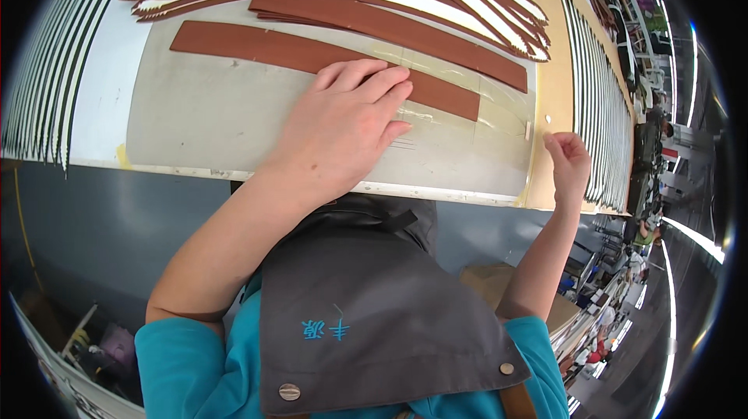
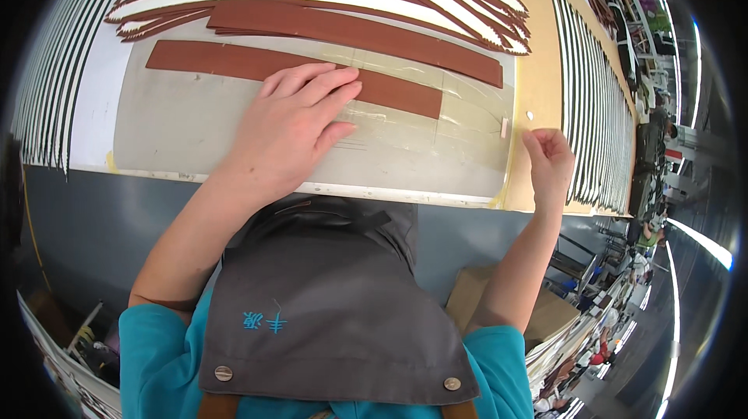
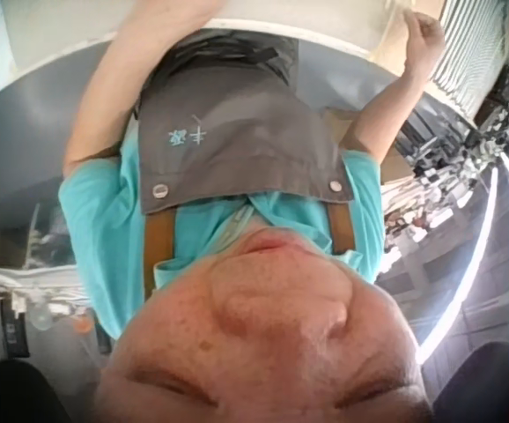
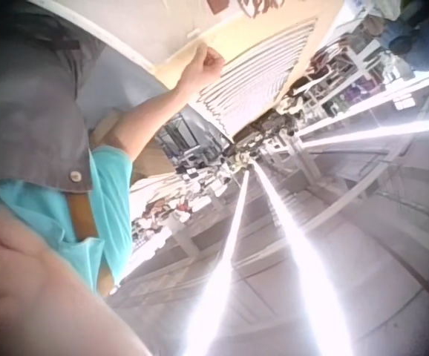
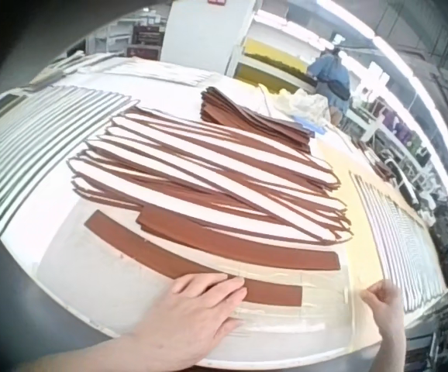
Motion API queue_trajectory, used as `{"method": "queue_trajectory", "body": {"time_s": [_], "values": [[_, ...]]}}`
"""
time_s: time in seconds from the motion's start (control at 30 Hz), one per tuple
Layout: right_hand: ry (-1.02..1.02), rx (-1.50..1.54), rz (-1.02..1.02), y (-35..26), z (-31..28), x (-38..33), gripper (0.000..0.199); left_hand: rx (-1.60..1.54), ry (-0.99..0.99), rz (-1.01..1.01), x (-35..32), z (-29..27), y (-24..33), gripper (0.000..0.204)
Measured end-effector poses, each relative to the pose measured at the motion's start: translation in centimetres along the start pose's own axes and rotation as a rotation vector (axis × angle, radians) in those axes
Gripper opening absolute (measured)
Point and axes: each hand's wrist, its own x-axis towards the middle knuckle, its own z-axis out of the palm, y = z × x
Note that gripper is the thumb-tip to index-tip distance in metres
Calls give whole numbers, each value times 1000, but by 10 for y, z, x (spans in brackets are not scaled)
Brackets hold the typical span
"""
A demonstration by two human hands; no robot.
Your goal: The person repeatedly picks up a brown serrated strip and a white strip, aligns them together, and presses them onto a flat surface. They use a small orange tool to smooth the joined strips and then place the completed assembly into a growing stack on the table.
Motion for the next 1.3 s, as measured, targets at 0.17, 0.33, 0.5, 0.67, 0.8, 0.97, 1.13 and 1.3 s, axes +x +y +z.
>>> {"method": "queue_trajectory", "body": {"time_s": [0.17, 0.33, 0.5, 0.67, 0.8, 0.97, 1.13, 1.3], "values": [[-307, 332, -222, -125, 97, -25, 11, 23, 15, 4, -3, -1, -3, 39], [-396, 209, -87, -167, 167, -20, 15, -31, 36, -2, -1, 1, -3, 39], [-383, 187, -32, -171, 174, -19, 16, -59, 39, -7, -1, 1, -4, 42], [-364, 286, -31, -163, 171, -22, 14, -52, 58, 0, -2, 2, -5, 45], [-374, 238, -24, -168, 170, -23, 14, -74, 44, -14, -2, 2, -5, 46], [-349, 204, -18, -173, 176, -25, 13, -82, 33, -12, -1, 0, -5, 48], [-346, 192, -47, -170, 180, -24, 12, -80, 21, -20, 0, -2, -5, 48], [-332, 207, -13, -170, 181, -25, 10, -69, 21, -19, 0, -1, -5, 48]]}}
